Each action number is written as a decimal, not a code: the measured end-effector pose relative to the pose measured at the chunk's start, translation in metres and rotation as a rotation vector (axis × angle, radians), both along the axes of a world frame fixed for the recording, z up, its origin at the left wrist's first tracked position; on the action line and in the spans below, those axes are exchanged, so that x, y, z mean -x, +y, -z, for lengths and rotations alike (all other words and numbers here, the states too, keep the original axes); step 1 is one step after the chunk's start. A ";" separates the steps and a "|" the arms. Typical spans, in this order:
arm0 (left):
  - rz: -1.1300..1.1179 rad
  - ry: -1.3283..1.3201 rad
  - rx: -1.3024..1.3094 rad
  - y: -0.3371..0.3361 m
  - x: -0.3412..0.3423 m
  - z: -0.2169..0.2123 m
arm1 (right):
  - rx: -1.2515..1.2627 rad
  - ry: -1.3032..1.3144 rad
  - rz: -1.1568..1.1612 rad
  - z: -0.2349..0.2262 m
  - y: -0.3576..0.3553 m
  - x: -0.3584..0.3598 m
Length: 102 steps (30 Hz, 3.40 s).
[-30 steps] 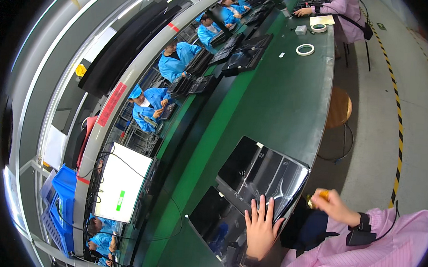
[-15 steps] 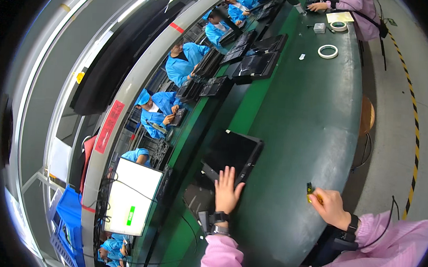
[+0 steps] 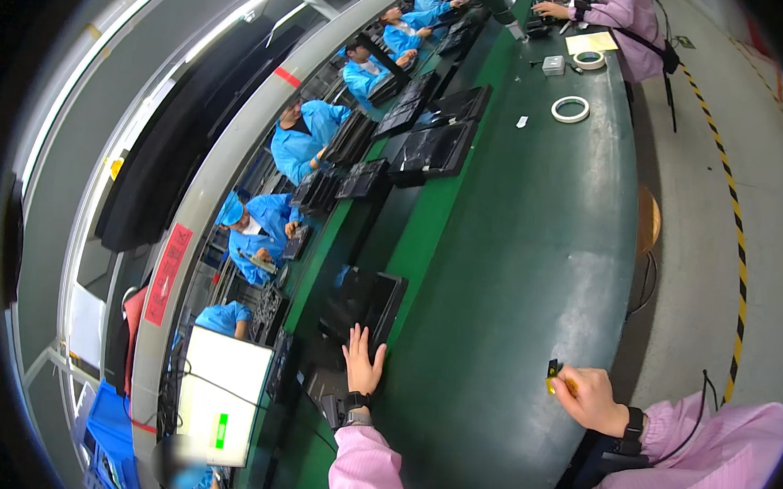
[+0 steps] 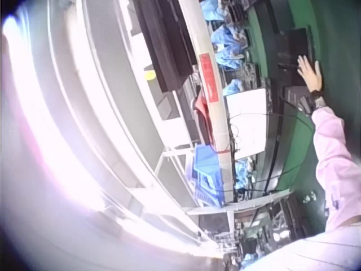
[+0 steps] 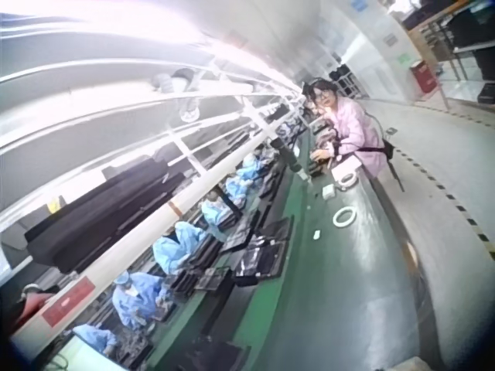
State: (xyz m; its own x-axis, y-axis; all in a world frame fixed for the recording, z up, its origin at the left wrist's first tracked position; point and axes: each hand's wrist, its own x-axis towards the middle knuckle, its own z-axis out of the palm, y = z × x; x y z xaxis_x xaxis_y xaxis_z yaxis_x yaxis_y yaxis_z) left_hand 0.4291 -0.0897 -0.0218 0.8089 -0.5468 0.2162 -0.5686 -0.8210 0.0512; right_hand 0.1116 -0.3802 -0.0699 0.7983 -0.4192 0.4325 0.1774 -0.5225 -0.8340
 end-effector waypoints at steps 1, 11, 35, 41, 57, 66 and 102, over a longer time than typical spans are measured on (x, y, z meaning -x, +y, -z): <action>0.042 -0.050 0.098 -0.008 0.018 -0.010 | -0.045 0.036 -0.020 0.000 0.000 0.000; -0.116 -0.341 0.061 0.059 0.289 -0.156 | -0.206 0.000 -0.081 0.016 0.004 0.000; -1.066 -0.261 -0.300 0.337 0.462 -0.016 | -0.226 -0.003 -0.052 0.061 -0.015 -0.009; -1.195 -0.433 -0.181 0.328 0.453 -0.029 | -0.528 0.002 -0.172 0.061 -0.038 -0.016; -0.917 -0.456 0.411 0.263 0.408 -0.043 | -0.213 -0.166 -0.269 -0.036 -0.099 -0.097; -0.280 0.161 0.928 -0.011 0.159 -0.041 | -0.553 -0.123 -0.147 -0.001 -0.151 -0.239; -0.617 1.109 1.806 -0.228 -0.198 0.046 | -0.064 -0.212 0.189 0.049 -0.190 -0.494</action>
State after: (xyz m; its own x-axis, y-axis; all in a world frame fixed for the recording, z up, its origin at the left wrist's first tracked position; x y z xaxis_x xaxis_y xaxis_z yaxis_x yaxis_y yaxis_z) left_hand 0.6273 -0.3174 -0.0679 0.8725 -0.0526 -0.4858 0.4555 0.4473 0.7697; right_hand 0.6057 -0.5700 -0.1186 0.5980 -0.5835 0.5495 0.2560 -0.5106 -0.8208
